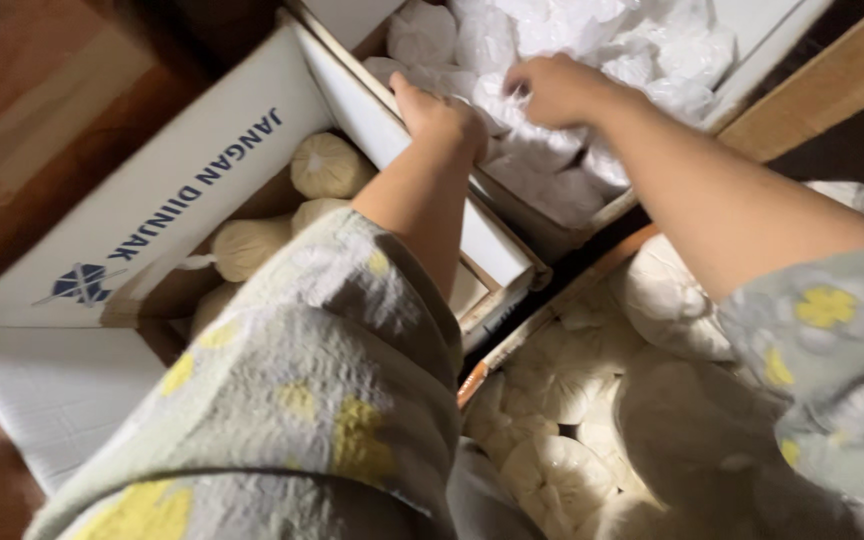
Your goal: The person transfers small white plastic-wrapped packages from a large cardboard box into a smaller white box. The person picks up packages one by one and places them into the smaller box, repeating the process throughout the clip.
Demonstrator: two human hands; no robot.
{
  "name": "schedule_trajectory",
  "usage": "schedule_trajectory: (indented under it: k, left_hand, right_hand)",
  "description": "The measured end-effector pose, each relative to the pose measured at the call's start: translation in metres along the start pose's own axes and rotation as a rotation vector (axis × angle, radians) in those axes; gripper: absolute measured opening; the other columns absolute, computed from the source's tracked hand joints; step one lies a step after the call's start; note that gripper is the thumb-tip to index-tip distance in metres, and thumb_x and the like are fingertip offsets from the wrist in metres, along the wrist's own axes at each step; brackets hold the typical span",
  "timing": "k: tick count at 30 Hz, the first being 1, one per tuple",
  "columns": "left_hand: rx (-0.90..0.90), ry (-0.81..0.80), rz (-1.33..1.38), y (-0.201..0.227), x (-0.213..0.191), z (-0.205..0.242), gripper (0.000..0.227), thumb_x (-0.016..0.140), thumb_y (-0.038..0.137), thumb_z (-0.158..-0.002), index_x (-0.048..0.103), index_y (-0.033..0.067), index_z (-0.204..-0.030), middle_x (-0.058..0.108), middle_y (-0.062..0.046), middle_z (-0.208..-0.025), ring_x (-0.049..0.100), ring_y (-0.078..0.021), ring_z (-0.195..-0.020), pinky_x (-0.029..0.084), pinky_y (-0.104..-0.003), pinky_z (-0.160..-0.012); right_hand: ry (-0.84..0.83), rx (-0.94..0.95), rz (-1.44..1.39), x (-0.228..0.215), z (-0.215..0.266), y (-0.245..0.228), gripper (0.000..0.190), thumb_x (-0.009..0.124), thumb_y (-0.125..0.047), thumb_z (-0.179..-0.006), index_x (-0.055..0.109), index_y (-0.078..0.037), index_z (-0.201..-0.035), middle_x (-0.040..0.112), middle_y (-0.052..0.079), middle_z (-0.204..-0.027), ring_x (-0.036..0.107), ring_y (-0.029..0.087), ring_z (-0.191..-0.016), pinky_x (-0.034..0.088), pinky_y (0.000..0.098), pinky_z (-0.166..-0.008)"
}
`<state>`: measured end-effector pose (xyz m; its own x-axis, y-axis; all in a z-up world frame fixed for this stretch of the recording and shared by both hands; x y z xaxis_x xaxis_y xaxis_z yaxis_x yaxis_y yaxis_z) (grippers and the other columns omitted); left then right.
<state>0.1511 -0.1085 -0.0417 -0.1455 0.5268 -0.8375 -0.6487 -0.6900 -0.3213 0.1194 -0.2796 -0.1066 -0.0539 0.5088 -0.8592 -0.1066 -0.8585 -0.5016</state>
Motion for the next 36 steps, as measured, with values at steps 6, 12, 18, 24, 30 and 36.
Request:
schedule_trajectory:
  k: [6, 12, 18, 24, 30, 36]
  left_hand:
    - [0.065, -0.232, -0.041, 0.002, 0.006, -0.027, 0.061, 0.068, 0.049, -0.092, 0.057, 0.0261, -0.147, 0.048, -0.007, -0.158, 0.033, -0.0382, -0.151, 0.009, -0.069, -0.118]
    - [0.061, -0.229, 0.175, 0.033, 0.019, -0.042, 0.069, 0.066, 0.035, -0.090, 0.039, 0.0221, -0.152, 0.040, -0.017, -0.157, 0.038, -0.0427, -0.146, 0.025, -0.061, -0.114]
    - [0.173, -0.024, 0.698, 0.108, 0.019, -0.043, 0.081, 0.063, 0.022, -0.088, 0.021, 0.0180, -0.156, 0.032, -0.027, -0.157, 0.043, -0.0471, -0.140, 0.040, -0.053, -0.110]
    - [0.105, 0.071, 0.784, 0.105, 0.043, -0.071, 0.071, 0.068, 0.023, -0.092, 0.033, 0.0181, -0.153, 0.035, -0.030, -0.157, 0.055, -0.0504, -0.133, 0.053, -0.047, -0.106]
    - [-0.008, 0.021, 0.874, 0.118, 0.074, -0.071, 0.070, 0.070, 0.027, -0.089, 0.036, 0.0155, -0.149, 0.036, -0.027, -0.155, 0.057, -0.0460, -0.129, 0.054, -0.047, -0.102]
    - [0.016, -0.020, 0.888, 0.128, 0.077, -0.054, 0.065, 0.069, 0.027, -0.090, 0.039, 0.0155, -0.147, 0.039, -0.025, -0.153, 0.058, -0.0447, -0.128, 0.054, -0.047, -0.101]
  right_hand:
    - [-0.111, 0.549, 0.454, -0.060, 0.065, 0.019, 0.056, 0.081, -0.036, -0.079, 0.072, 0.002, -0.119, 0.072, 0.021, -0.117, 0.067, 0.038, -0.112, 0.054, 0.0542, -0.092]
    - [-0.331, 0.695, 0.545, -0.024, 0.068, 0.018, 0.085, 0.085, -0.024, -0.073, 0.044, -0.010, -0.146, 0.054, 0.029, -0.132, 0.061, 0.044, -0.116, 0.049, 0.0616, -0.093]
    - [-0.035, 0.665, 0.377, -0.027, 0.071, 0.042, 0.058, 0.079, -0.002, -0.071, 0.065, -0.008, -0.126, 0.069, 0.022, -0.122, 0.065, 0.039, -0.118, 0.052, 0.0524, -0.097]
    - [0.529, 0.705, 0.032, -0.043, 0.078, 0.040, 0.032, 0.069, -0.006, -0.084, 0.068, -0.005, -0.116, 0.069, 0.021, -0.121, 0.064, 0.038, -0.114, 0.053, 0.0432, -0.094]
    - [0.181, 0.744, 0.056, -0.044, 0.078, 0.018, 0.027, 0.063, -0.008, -0.090, 0.075, -0.009, -0.115, 0.070, 0.018, -0.126, 0.066, 0.038, -0.116, 0.052, 0.0499, -0.099]
    - [-0.333, 0.733, 0.445, -0.029, 0.072, 0.014, 0.055, 0.088, -0.021, -0.074, 0.071, -0.009, -0.124, 0.062, 0.020, -0.135, 0.050, 0.045, -0.131, 0.027, 0.0745, -0.111]
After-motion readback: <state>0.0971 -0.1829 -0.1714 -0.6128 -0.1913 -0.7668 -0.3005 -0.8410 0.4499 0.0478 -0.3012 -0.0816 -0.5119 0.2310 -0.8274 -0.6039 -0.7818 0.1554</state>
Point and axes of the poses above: each hand's wrist, its own z-axis away from the middle knuckle, its own x-axis out of the palm, y = z × x, the point moved 3 cm from there along -z, towards the middle knuckle
